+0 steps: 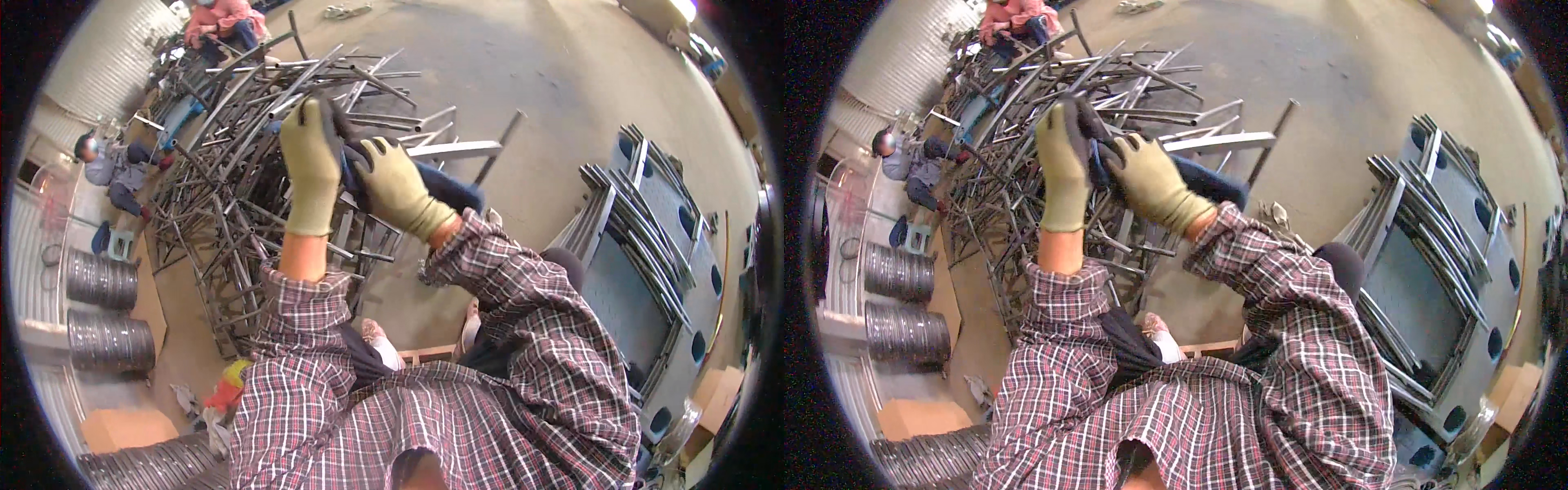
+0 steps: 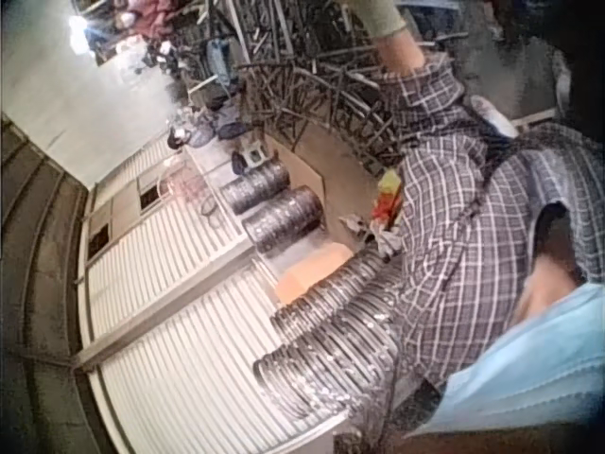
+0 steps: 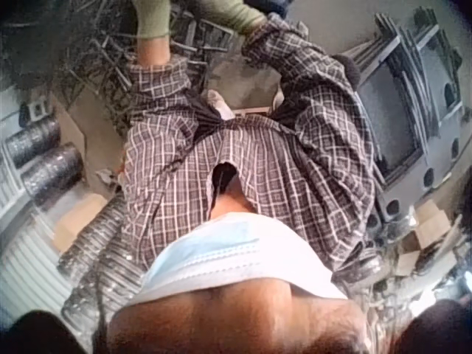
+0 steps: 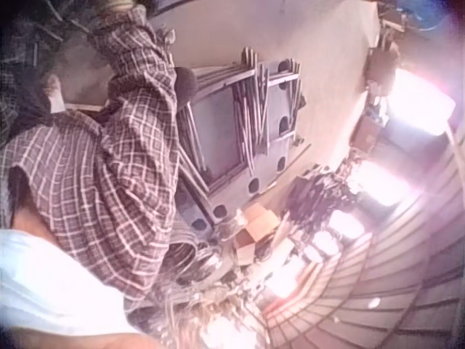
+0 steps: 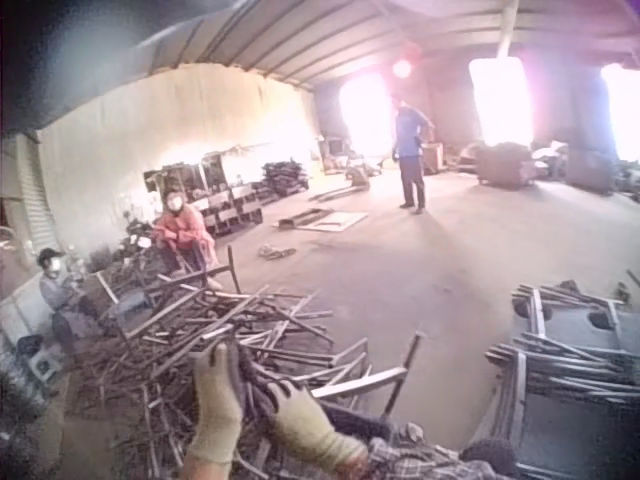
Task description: Cleaning and wiping down metal tubes and frames in a fabrication workshop using steel wool and a cloth.
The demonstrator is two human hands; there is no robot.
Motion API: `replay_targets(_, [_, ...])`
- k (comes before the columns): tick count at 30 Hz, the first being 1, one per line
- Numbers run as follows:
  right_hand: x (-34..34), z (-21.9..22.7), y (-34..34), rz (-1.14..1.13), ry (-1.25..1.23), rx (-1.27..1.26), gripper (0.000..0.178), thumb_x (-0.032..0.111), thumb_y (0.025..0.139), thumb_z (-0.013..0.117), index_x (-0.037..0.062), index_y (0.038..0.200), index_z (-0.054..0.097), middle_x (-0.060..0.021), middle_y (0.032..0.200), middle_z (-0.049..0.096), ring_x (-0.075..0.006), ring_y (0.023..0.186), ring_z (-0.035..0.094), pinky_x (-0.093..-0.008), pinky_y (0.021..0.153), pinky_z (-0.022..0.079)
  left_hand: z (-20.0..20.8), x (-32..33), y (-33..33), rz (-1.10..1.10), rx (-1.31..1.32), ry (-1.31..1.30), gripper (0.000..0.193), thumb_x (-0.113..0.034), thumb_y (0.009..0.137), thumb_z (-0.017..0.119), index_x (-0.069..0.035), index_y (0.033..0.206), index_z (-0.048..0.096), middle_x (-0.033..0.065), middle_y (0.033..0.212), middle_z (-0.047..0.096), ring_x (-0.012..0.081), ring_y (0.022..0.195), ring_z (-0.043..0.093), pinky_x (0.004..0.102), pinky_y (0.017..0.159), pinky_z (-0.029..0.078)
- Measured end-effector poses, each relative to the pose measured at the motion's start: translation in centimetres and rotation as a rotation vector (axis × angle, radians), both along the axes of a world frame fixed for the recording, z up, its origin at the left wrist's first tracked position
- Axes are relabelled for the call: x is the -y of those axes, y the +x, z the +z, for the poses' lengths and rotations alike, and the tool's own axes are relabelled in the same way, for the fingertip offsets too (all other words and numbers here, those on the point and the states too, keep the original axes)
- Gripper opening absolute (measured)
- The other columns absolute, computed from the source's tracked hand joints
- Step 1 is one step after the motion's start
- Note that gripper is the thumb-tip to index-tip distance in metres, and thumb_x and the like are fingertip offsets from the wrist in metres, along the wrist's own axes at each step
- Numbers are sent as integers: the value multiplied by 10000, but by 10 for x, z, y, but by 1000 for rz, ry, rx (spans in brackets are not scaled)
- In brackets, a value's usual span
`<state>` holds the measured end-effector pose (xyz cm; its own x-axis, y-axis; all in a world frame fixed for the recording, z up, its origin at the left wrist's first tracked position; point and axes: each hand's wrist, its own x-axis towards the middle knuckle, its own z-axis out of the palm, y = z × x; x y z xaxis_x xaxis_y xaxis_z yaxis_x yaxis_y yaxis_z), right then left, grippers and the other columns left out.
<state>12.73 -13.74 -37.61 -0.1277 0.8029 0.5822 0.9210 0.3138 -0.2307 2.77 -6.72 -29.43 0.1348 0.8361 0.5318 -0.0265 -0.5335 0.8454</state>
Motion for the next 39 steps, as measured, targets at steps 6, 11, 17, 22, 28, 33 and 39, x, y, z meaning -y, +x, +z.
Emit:
replay_targets(6, [23,-68,170,-298,-8,183,201,106,812,609,83,1011,595,-134,991,613,-317,929,605,-407,796,508,-3,-15,-48,-238,157,-195,435,-403,972,461,-101,659,488,5,541,437,90,431,350,250,408,247])
replay_targets(11, [7,-52,29,-197,131,102,244,77,835,509,69,1066,586,-126,1032,612,-272,1007,597,-381,852,502,-7,-9,-46,-147,29,-124,407,-364,968,451,-114,647,435,-2,528,400,87,417,312,255,401,219])
replay_targets(17, [15,-92,188,-266,-50,200,435,117,726,663,67,1149,577,-142,1057,608,-299,1035,580,-396,895,485,2,25,-52,-249,47,-221,448,-469,961,483,-113,696,419,-11,554,357,85,432,291,254,410,217])
replay_targets(22, [-3,-70,164,-119,-13,349,228,134,741,626,72,960,613,-119,977,632,-295,939,609,-394,834,497,-9,-6,-96,-251,61,-196,404,-466,953,489,-105,773,459,-8,589,364,91,444,316,244,404,243])
replay_targets(28, [-12,-61,161,166,-473,155,228,147,680,650,78,892,698,-181,793,668,-381,763,656,-442,719,531,-27,-18,-87,-130,72,-153,409,-395,975,464,-108,684,439,13,514,362,105,395,302,253,377,223])
replay_targets(33, [-1,5,67,197,-510,102,205,153,681,683,66,866,674,-183,834,676,-380,818,652,-441,749,519,-11,-7,-73,-152,41,-53,423,-350,984,441,-115,637,386,5,508,337,97,406,276,263,399,198])
replay_targets(39, [-1,7,66,120,-335,20,325,126,642,680,92,965,673,-155,834,677,-364,805,658,-428,728,532,-8,-5,-58,-244,129,-91,395,-376,1013,402,-106,731,462,4,590,416,91,485,346,257,446,245])
